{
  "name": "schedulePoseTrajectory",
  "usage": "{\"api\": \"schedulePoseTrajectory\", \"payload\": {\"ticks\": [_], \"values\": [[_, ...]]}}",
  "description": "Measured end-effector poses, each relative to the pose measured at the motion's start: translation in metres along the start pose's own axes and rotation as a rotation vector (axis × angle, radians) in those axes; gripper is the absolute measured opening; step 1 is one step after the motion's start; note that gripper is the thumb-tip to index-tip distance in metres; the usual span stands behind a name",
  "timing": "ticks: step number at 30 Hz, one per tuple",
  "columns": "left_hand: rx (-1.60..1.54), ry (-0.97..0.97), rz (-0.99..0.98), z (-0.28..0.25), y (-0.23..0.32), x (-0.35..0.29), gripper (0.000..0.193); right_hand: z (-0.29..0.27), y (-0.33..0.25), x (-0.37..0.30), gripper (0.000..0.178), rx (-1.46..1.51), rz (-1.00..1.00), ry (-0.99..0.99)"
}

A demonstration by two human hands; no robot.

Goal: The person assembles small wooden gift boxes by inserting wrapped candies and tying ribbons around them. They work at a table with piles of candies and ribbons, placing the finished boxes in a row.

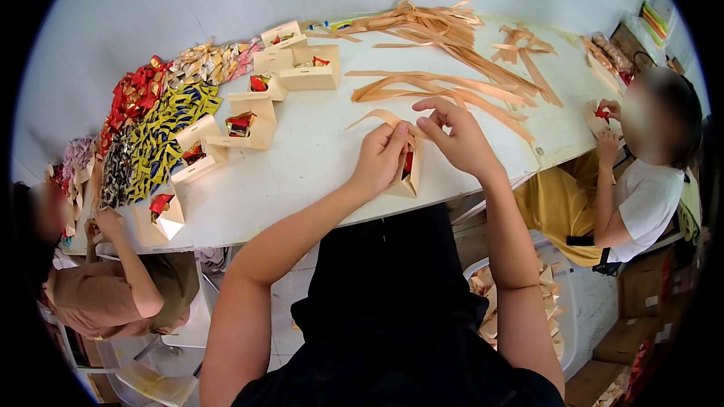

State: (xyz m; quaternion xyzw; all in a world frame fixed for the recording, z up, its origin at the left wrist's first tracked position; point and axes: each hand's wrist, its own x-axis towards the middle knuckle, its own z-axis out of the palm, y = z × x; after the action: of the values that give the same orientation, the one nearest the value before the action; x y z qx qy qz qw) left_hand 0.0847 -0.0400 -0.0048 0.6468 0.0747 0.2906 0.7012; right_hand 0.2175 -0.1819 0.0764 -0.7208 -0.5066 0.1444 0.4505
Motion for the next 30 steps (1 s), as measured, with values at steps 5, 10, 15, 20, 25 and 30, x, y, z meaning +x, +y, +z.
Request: {"api": "schedulePoseTrajectory", "payload": {"ticks": [5, 10, 15, 20, 25, 30], "values": [[0.006, -0.045, 0.046, 0.0, 0.008, -0.001, 0.037, 0.006, -0.011, -0.016, 0.038, 0.376, 0.118, -0.079], [-0.007, -0.069, 0.064, -0.003, 0.015, -0.003, 0.03, 0.006, -0.016, -0.014, 0.037, 0.328, 0.26, -0.17], [0.178, 0.012, 0.208, -0.006, 0.003, -0.003, 0.024, 0.013, -0.005, -0.004, 0.029, 0.114, 0.204, -0.102], [0.579, 0.104, 0.477, -0.003, 0.022, -0.01, 0.019, 0.026, 0.001, -0.002, 0.023, -0.105, 0.047, 0.097], [0.187, 0.167, 0.15, 0.006, 0.026, -0.017, 0.014, 0.057, 0.01, -0.004, 0.025, -0.159, 0.055, 0.359], [0.066, 0.18, 0.253, 0.002, 0.0, -0.011, 0.021, 0.073, 0.021, -0.002, 0.025, 0.249, 0.166, 0.384]]}}
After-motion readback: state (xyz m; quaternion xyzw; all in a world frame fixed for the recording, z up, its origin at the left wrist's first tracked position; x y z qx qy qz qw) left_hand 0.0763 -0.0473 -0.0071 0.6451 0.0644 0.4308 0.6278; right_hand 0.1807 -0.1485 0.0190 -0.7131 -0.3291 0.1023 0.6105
